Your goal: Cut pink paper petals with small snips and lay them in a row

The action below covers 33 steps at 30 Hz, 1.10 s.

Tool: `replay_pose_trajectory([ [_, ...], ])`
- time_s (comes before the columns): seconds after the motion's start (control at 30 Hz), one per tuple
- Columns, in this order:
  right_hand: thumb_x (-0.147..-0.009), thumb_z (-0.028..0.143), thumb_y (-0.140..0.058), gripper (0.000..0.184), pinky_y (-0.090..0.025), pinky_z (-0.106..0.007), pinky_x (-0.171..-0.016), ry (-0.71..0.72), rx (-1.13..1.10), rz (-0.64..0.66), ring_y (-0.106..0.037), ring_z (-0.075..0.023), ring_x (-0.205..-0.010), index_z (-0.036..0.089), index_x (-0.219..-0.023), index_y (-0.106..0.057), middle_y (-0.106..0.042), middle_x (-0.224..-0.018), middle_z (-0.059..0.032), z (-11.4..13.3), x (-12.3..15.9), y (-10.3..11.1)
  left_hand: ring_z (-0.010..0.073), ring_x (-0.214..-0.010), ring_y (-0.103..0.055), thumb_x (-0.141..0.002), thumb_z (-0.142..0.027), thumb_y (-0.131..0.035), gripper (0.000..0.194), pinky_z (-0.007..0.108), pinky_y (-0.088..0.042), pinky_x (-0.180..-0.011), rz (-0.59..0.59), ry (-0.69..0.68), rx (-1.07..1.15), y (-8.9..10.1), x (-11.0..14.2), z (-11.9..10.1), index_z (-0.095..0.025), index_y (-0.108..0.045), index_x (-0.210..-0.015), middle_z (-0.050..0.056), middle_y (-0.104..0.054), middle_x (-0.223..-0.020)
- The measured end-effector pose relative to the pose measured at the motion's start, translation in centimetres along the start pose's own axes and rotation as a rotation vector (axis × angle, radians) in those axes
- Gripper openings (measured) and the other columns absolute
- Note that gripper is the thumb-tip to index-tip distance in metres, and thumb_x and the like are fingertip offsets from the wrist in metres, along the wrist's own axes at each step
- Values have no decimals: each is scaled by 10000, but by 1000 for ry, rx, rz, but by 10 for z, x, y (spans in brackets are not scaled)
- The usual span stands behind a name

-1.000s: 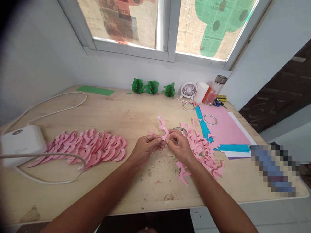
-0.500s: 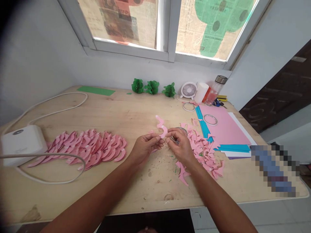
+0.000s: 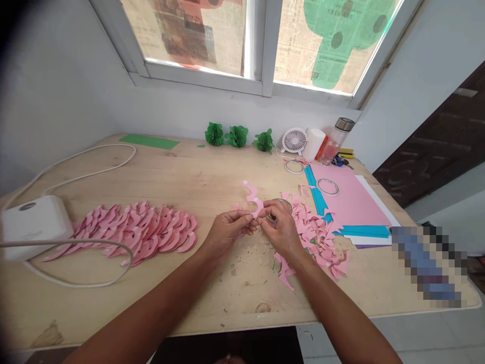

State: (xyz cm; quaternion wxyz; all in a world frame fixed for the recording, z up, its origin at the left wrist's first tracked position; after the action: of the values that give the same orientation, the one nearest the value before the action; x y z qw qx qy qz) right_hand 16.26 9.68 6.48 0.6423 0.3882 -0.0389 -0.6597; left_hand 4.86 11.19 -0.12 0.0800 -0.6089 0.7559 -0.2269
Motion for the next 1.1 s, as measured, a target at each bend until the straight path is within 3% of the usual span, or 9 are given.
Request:
replay_pose_trajectory([
  [0.33, -791, 223, -533, 47, -365, -372, -882, -7, -34, 73, -515, -207, -998, 205, -753, -553, -580, -1000, -64, 0, -1, -5, 109, -533, -569, -602, -274, -695, 180, 235, -453, -543, -56, 7, -12, 6, -1, -1, -120, -666, -688, 52, -670, -619],
  [0.6, -787, 237, -541, 48, -385, -398, -857, -14, 16, 41, -501, -229, -1015, 215, -764, -578, -575, -1024, -68, 0, -1, -1, 109, -541, -563, -622, -249, -662, 126, 230, -453, -557, -110, -82, -171, 9, 0, -11, -137, -683, -675, 35, -667, -607],
  [0.83, -780, 182, -541, 70, -351, -422, -908, 64, 158, 31, -448, -241, -1068, 224, -768, -595, -558, -1049, -62, 8, 1, -2, 127, -608, -573, -699, -269, -602, 164, 228, -452, -579, -5, -180, -383, 1, -1, -12, -152, -706, -747, 29, -666, -657],
  [1.1, -779, 160, -540, 80, -344, -438, -921, 81, 208, 36, -433, -245, -1076, 218, -747, -584, -550, -1078, -64, 8, 2, -4, 153, -662, -591, -726, -255, -572, 174, 250, -474, -640, 54, -205, -429, -5, 0, -11, -160, -704, -786, 38, -677, -712],
])
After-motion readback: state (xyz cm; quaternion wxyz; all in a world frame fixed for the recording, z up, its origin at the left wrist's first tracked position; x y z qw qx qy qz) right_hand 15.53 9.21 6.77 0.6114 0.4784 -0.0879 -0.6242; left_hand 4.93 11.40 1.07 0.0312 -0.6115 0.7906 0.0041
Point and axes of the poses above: each hand's wrist, its own x-axis away from the middle knuckle, its own y-axis out of the back of the hand, z = x × y, the point moved 10 cm from there along -x, towards the middle knuckle
